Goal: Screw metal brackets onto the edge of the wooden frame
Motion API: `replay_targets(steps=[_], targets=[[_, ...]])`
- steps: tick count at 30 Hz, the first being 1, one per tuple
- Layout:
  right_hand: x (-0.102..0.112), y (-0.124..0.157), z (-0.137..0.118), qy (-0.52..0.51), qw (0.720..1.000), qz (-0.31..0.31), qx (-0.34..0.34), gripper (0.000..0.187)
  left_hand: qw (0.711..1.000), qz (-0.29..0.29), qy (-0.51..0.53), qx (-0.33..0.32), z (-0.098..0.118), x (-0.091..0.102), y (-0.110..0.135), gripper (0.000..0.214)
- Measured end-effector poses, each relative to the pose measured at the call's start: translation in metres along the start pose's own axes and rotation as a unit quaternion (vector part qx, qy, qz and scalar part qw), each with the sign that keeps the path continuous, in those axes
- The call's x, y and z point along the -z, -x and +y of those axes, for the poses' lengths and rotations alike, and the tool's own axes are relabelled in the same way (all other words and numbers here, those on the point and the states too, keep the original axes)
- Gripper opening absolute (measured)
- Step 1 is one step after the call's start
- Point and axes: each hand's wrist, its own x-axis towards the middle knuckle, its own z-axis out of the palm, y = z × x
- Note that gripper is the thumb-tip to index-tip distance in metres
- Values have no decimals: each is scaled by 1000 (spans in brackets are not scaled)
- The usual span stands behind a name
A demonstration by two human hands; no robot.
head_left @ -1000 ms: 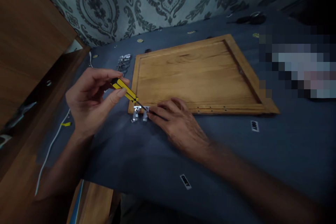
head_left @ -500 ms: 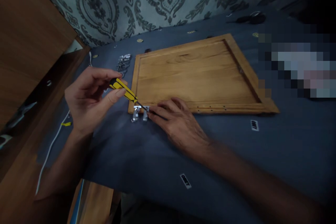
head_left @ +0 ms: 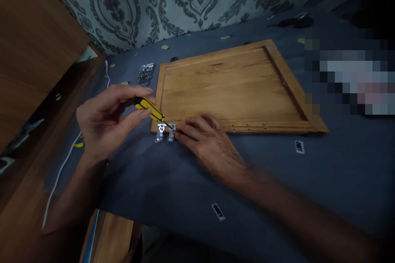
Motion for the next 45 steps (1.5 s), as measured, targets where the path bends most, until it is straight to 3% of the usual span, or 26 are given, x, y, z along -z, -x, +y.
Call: replay_targets(steps=[7, 15, 24, 33, 38, 45], targets=[[0, 0, 0, -19, 1000, 0, -3, 26, 998, 51, -32, -24, 1, -9, 0, 44], [2, -1, -1, -15, 1000, -16, -12, 28, 996, 18, 79, 47, 1, -2, 0, 31], [2, -1, -2, -3, 1000, -20, -10, 29, 998, 56, 0, -16, -2, -9, 2, 45], [0, 0, 0, -15, 1000, -15, -8, 28, 999, 32, 10, 7, -4, -6, -1, 30], [0, -1, -1, -11, 1000, -20, -13, 29, 999, 17, 27, 37, 1, -5, -1, 33], [2, -1, -1, -26, 999, -23, -14, 31, 999, -13, 35, 10, -2, 0, -1, 36]])
